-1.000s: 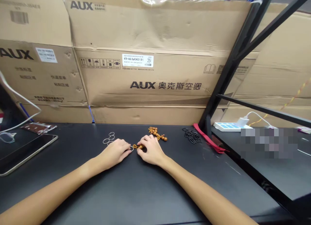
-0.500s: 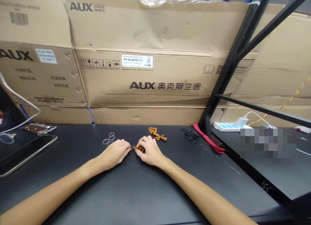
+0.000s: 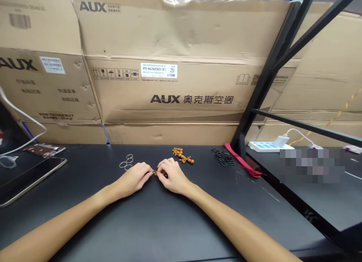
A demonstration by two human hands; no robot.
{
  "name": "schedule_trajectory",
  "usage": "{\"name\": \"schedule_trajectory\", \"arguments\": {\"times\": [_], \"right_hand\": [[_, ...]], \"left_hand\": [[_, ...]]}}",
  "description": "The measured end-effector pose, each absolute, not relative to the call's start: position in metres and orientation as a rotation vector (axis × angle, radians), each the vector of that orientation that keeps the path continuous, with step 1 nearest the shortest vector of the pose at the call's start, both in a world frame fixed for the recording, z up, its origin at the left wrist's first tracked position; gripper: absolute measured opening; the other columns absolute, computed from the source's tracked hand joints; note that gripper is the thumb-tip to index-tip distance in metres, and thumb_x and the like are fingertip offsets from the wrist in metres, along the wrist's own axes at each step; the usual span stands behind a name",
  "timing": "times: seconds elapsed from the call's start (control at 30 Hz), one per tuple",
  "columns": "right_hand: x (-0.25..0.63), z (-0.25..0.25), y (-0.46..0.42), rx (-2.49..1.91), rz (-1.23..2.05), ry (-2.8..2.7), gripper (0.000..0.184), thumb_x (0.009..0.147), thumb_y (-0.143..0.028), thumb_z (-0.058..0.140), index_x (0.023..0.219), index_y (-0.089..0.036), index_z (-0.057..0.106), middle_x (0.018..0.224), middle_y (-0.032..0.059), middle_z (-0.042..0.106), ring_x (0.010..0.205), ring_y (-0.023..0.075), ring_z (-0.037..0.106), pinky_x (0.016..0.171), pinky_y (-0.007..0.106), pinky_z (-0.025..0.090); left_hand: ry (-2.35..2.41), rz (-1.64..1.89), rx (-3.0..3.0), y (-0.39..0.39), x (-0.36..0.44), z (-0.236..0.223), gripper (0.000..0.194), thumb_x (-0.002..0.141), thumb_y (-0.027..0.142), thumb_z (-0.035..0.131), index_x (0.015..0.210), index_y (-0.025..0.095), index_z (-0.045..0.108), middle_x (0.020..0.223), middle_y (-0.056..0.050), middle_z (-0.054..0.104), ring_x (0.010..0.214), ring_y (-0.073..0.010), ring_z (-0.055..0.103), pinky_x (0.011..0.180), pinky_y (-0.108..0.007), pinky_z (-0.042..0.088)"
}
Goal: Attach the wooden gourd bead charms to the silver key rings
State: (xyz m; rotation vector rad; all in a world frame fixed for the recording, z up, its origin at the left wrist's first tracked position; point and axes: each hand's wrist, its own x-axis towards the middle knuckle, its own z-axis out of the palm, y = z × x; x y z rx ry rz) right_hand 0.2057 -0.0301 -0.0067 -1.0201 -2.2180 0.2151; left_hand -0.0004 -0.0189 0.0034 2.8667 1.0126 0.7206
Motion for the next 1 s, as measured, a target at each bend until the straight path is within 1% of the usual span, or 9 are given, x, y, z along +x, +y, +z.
{"name": "schedule_trajectory", "arguments": {"times": [0.33, 0.57, 0.63, 0.8, 1.0], "right_hand": [[0.2057, -0.0114, -0.0270, -1.069, 0.196, -2.204, 0.014, 0.087, -0.018, 0.055, 0.073, -0.020, 0.056, 0.097, 0.0037, 0.062, 0.094, 0.0189, 0.051, 0.084, 0.036, 0.040], [0.2061, -0.0134, -0.0246, -1.152, 0.159, -2.215, 0.012, 0.085, -0.018, 0.056, 0.073, -0.019, 0.058, 0.098, 0.0051, 0.062, 0.093, 0.0212, 0.050, 0.082, 0.039, 0.039], [0.2061, -0.0135, -0.0247, -1.144, 0.155, -2.208, 0.011, 0.085, -0.018, 0.056, 0.074, -0.019, 0.059, 0.098, 0.0057, 0.062, 0.094, 0.0217, 0.050, 0.082, 0.039, 0.039], [0.2062, -0.0140, -0.0256, -1.093, 0.151, -2.195, 0.010, 0.086, -0.018, 0.055, 0.077, -0.020, 0.058, 0.100, 0.0054, 0.062, 0.096, 0.0215, 0.050, 0.084, 0.039, 0.040], [0.2060, -0.0104, -0.0279, -1.041, 0.187, -2.200, 0.010, 0.087, -0.019, 0.056, 0.077, -0.020, 0.057, 0.100, 0.0055, 0.062, 0.098, 0.0219, 0.051, 0.085, 0.040, 0.040]], "left_hand": [[0.941, 0.729, 2.723, -0.0168, -0.0024, 0.0016, 0.022, 0.098, 0.025, 0.037, 0.092, 0.019, 0.057, 0.087, -0.004, 0.059, 0.081, -0.0178, 0.056, 0.078, -0.032, 0.045], [0.885, 0.722, 2.689, -0.0180, -0.0028, 0.0035, 0.021, 0.097, 0.024, 0.037, 0.097, 0.020, 0.058, 0.093, -0.004, 0.061, 0.087, -0.0182, 0.056, 0.082, -0.033, 0.046], [0.850, 0.725, 2.677, -0.0184, -0.0027, 0.0043, 0.019, 0.097, 0.025, 0.039, 0.096, 0.021, 0.058, 0.096, -0.005, 0.062, 0.090, -0.0186, 0.056, 0.085, -0.033, 0.046], [0.838, 0.755, 2.655, -0.0195, -0.0026, 0.0055, 0.016, 0.092, 0.031, 0.050, 0.084, 0.020, 0.057, 0.107, -0.006, 0.061, 0.101, -0.0204, 0.055, 0.091, -0.036, 0.046], [0.850, 0.805, 2.664, -0.0190, -0.0031, 0.0033, 0.010, 0.089, 0.030, 0.055, 0.088, 0.021, 0.059, 0.114, -0.007, 0.058, 0.106, -0.0213, 0.055, 0.094, -0.037, 0.046]]}}
